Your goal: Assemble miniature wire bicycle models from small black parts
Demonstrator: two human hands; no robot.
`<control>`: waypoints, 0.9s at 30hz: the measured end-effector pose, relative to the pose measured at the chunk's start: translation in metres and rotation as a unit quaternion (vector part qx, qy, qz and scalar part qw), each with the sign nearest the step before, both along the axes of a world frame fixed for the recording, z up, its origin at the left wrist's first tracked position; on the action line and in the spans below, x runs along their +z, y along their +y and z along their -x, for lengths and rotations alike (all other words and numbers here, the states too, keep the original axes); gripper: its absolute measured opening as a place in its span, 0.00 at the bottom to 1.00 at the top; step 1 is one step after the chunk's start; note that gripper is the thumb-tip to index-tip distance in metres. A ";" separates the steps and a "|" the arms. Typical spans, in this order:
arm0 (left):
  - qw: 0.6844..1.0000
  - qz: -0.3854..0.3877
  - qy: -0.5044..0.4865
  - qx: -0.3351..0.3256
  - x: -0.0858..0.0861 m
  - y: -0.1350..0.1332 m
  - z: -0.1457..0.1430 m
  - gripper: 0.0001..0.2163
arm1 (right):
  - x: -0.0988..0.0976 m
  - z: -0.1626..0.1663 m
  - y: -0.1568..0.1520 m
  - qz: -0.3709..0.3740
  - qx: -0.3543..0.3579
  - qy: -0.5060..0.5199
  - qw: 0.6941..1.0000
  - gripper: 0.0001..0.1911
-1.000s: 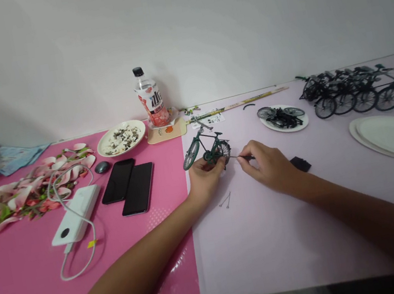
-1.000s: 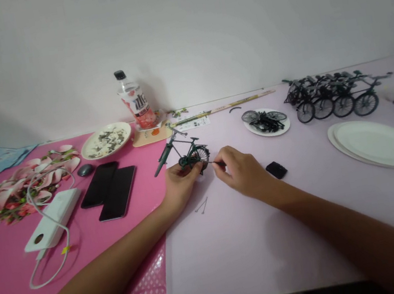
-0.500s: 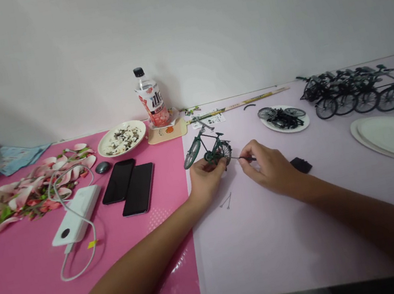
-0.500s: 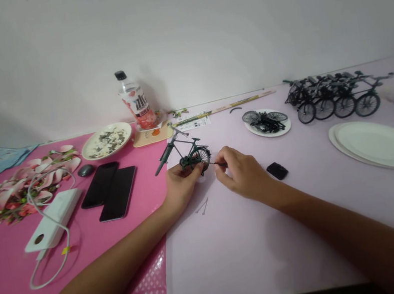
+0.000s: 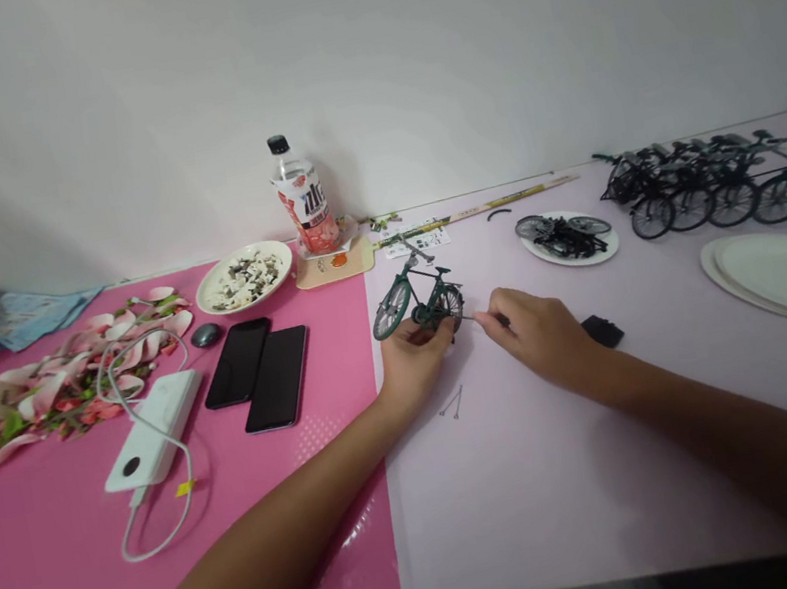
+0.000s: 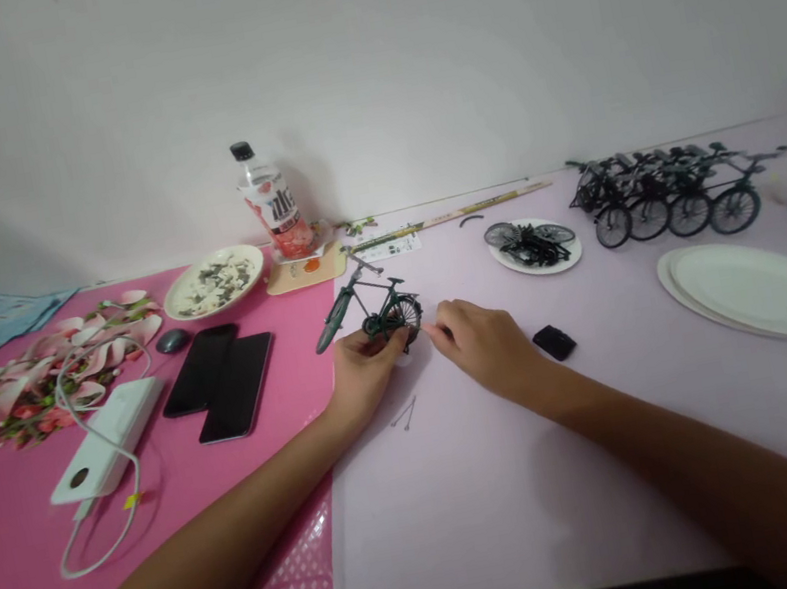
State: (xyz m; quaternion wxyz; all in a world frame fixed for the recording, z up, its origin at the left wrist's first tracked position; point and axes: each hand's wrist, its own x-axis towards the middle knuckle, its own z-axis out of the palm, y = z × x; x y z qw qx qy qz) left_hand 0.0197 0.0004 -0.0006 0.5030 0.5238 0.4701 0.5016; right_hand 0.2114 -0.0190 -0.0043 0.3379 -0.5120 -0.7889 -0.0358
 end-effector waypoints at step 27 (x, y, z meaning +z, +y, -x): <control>0.993 -0.003 -0.056 -0.101 -0.008 0.004 -0.001 0.07 | 0.000 0.002 0.013 0.303 0.073 0.535 0.785 0.36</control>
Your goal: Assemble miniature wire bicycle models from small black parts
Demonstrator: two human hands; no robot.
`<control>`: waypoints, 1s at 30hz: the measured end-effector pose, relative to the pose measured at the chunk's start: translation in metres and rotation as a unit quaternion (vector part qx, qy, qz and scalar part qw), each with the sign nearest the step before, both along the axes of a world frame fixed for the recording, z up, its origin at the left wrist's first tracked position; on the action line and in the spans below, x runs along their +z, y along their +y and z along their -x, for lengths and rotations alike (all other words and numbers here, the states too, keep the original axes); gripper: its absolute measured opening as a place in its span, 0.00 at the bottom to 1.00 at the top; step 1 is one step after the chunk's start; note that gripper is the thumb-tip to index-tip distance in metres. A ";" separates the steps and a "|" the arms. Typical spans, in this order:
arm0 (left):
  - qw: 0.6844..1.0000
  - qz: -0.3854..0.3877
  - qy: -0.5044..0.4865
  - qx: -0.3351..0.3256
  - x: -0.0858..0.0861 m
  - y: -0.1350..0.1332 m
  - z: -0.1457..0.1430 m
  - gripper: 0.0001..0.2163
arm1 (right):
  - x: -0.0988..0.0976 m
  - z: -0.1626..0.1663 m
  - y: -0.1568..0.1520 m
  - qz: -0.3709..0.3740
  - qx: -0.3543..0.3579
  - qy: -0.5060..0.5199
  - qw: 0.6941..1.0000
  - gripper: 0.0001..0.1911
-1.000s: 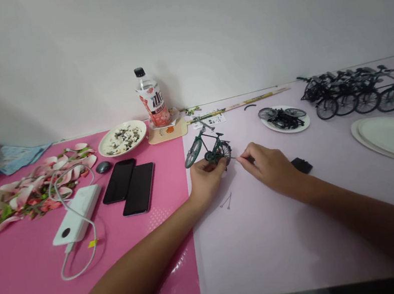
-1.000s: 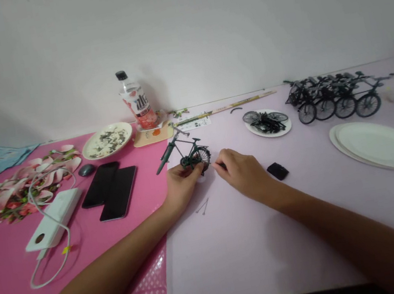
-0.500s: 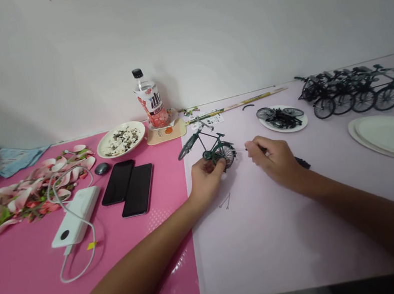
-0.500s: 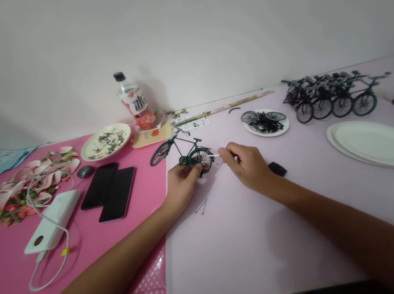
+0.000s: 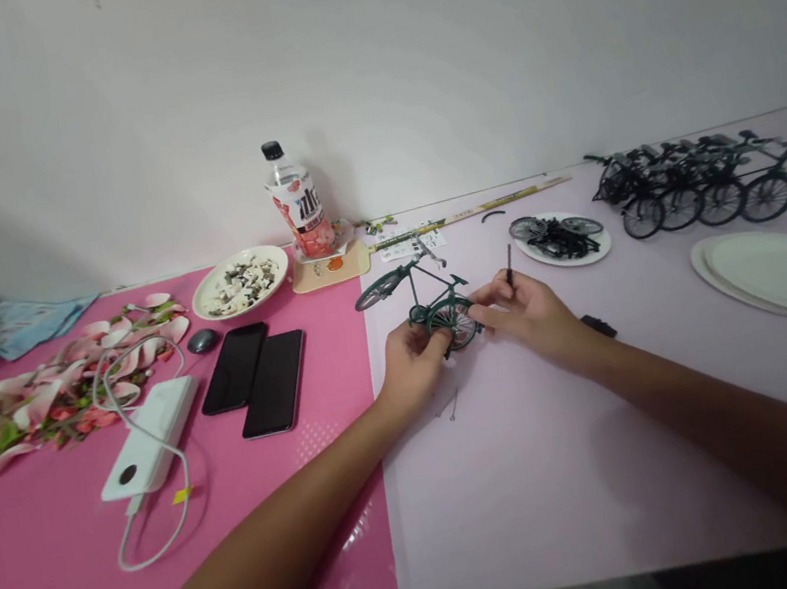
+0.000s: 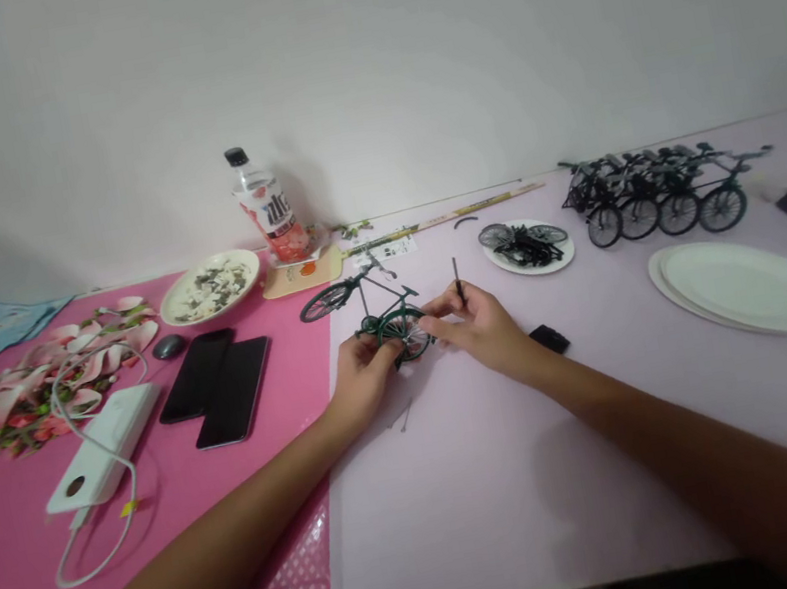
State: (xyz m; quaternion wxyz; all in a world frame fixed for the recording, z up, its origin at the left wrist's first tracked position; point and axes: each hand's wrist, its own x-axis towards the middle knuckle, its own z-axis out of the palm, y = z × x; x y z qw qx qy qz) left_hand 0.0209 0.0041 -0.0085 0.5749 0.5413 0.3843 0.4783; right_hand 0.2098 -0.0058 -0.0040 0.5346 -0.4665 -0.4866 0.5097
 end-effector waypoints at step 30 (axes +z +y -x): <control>0.997 -0.001 -0.018 -0.080 0.009 -0.005 0.000 0.22 | -0.001 0.004 -0.015 -0.327 -0.116 -0.342 0.873 0.18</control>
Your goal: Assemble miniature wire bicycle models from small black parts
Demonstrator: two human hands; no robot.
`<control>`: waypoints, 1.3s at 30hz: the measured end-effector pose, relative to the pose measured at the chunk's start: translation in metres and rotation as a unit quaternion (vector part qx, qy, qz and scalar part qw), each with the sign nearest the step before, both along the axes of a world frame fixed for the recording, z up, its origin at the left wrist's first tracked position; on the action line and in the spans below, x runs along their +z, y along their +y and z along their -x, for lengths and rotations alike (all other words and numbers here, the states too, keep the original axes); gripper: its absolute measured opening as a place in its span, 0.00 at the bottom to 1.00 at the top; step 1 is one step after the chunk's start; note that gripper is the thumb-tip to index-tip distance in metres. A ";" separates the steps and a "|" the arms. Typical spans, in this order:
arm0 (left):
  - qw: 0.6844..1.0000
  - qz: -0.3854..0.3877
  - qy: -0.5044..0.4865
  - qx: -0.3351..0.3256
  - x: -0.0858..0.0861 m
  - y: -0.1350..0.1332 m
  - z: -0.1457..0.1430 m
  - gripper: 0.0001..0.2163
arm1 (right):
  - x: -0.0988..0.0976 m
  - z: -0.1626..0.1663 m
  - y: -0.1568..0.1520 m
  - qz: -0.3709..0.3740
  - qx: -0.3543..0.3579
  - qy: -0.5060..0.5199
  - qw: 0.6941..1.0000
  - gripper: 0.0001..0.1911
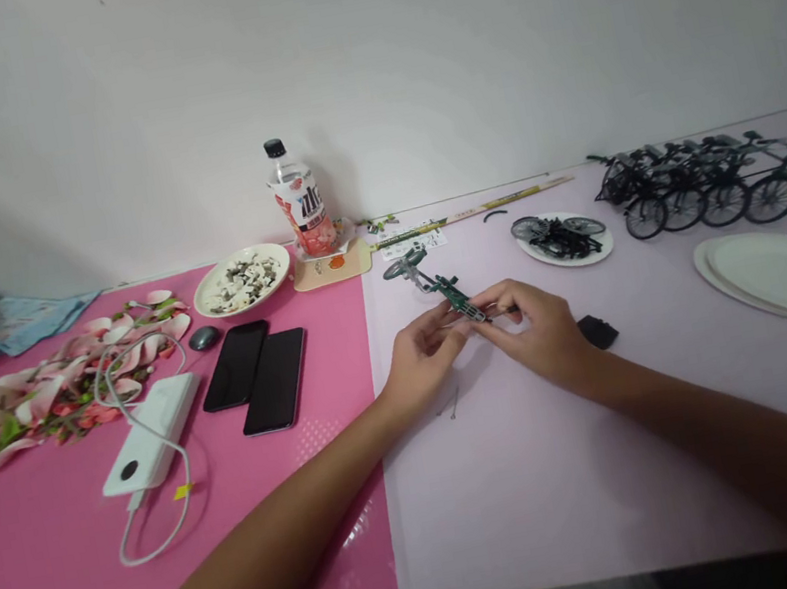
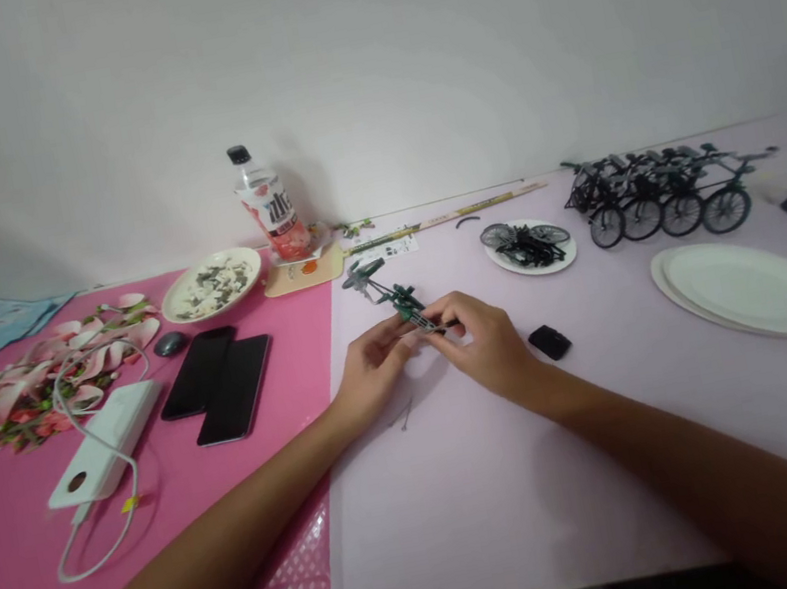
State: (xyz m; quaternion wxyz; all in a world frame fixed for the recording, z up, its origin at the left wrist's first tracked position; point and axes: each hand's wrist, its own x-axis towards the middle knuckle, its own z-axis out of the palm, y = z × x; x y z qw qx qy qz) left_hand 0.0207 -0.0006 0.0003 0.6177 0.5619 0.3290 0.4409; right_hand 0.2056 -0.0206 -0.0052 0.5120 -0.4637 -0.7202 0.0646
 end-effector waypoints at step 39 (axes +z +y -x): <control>0.988 0.025 0.007 0.152 -0.010 0.034 0.014 0.22 | 0.001 0.004 -0.012 0.179 0.259 -0.188 0.930 0.09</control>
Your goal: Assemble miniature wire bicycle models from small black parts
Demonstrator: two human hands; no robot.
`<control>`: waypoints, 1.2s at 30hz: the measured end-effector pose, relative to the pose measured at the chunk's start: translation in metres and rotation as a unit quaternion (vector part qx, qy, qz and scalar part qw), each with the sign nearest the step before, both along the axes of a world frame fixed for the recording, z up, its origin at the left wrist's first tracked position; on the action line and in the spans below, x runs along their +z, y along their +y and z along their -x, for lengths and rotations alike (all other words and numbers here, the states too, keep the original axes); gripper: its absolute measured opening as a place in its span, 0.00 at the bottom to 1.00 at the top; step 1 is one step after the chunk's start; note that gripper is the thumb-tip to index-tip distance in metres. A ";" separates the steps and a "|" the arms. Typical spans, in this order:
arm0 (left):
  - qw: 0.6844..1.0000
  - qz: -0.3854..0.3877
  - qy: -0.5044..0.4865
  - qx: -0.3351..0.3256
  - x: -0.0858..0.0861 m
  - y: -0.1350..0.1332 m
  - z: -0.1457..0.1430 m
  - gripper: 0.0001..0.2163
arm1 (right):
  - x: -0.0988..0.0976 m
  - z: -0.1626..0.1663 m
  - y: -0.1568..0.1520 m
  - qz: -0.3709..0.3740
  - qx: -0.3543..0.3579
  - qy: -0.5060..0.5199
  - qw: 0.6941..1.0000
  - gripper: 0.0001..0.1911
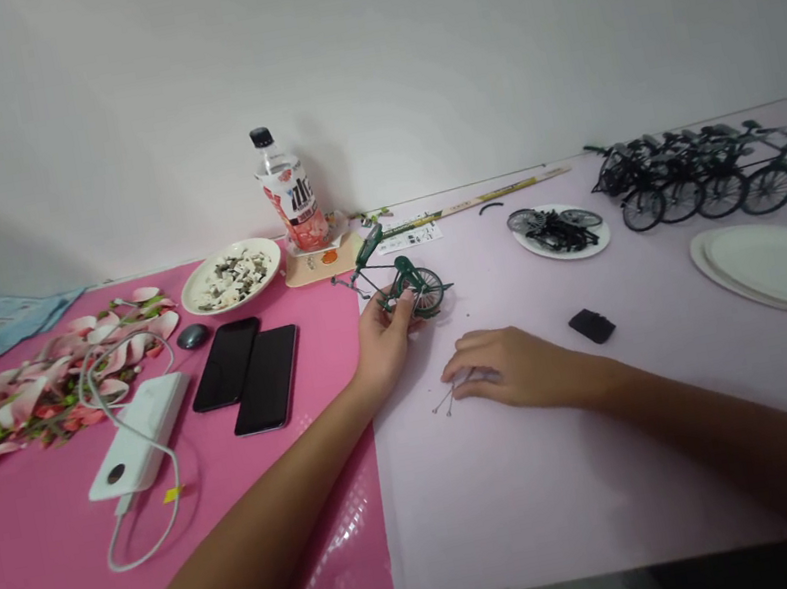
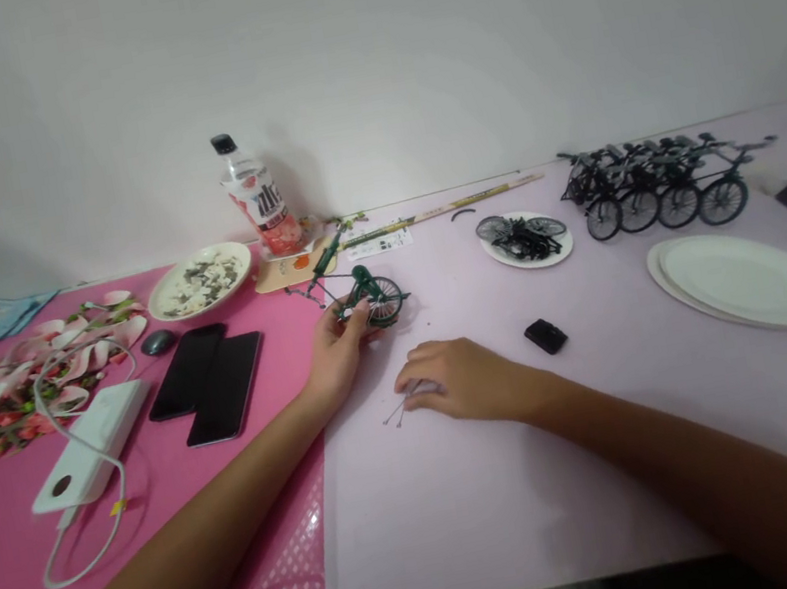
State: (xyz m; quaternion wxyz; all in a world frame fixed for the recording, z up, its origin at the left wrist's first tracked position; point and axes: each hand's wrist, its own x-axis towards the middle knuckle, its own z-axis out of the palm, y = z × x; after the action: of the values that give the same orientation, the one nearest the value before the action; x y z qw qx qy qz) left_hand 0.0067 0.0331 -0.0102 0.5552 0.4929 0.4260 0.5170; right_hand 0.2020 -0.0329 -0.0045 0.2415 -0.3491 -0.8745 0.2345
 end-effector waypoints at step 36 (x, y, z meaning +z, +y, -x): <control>0.999 -0.029 0.009 -0.010 -0.002 0.001 -0.001 0.22 | -0.001 -0.004 0.015 0.075 -0.260 0.260 0.927 0.14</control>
State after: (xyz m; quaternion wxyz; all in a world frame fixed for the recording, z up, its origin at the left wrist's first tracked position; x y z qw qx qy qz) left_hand 0.0075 0.0343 -0.0119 0.5420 0.5174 0.4110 0.5194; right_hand 0.2058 -0.0178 -0.0056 0.4864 -0.5082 -0.6391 0.3110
